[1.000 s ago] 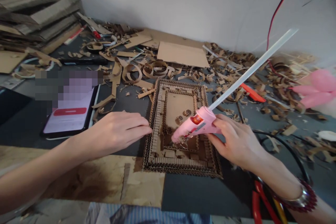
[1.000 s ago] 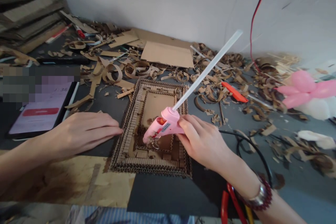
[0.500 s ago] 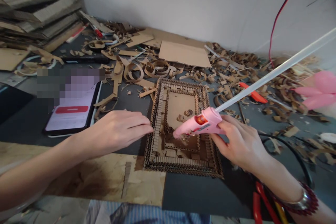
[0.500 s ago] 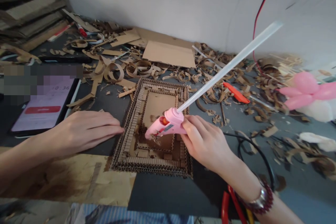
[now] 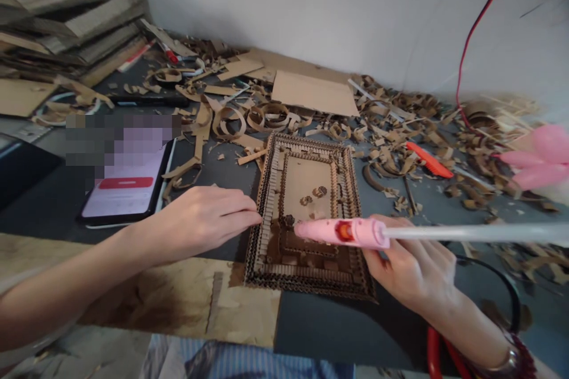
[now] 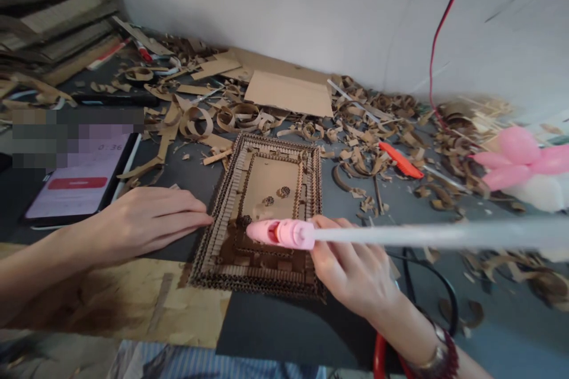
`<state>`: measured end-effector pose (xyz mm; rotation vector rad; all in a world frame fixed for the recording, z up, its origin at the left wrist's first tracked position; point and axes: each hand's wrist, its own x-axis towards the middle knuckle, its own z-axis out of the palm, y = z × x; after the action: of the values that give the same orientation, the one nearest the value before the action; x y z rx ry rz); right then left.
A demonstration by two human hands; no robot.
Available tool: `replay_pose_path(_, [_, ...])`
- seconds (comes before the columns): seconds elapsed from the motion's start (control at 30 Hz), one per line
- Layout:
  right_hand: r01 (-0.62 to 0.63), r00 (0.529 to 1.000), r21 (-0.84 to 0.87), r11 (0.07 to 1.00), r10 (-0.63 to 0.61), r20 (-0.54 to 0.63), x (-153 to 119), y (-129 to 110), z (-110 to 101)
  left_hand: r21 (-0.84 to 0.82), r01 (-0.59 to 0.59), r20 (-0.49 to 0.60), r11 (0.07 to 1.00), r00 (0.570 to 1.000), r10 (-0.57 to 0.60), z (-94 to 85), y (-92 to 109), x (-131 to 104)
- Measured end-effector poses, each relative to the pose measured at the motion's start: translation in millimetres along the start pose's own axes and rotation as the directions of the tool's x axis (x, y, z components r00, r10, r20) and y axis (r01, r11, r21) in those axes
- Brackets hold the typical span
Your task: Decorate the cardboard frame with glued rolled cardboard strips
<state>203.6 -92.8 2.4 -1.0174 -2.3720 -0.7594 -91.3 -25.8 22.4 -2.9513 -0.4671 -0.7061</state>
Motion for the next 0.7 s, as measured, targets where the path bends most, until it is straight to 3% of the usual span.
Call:
replay_pose_path(0.3, [-0.021, 0.999, 0.072, 0.997, 0.023, -0.024, 3, -16, -20, -0.002, 0.005, 0.034, 1.000, 0.999, -0.005, 1.8, 1, -4])
replay_pose_path(0.7, [-0.059, 0.984, 0.017, 0.998, 0.055, 0.169, 5, -25, -22, -0.058, 0.047, 0.047, 0.997, 0.998, -0.044, 0.7, 2, -6])
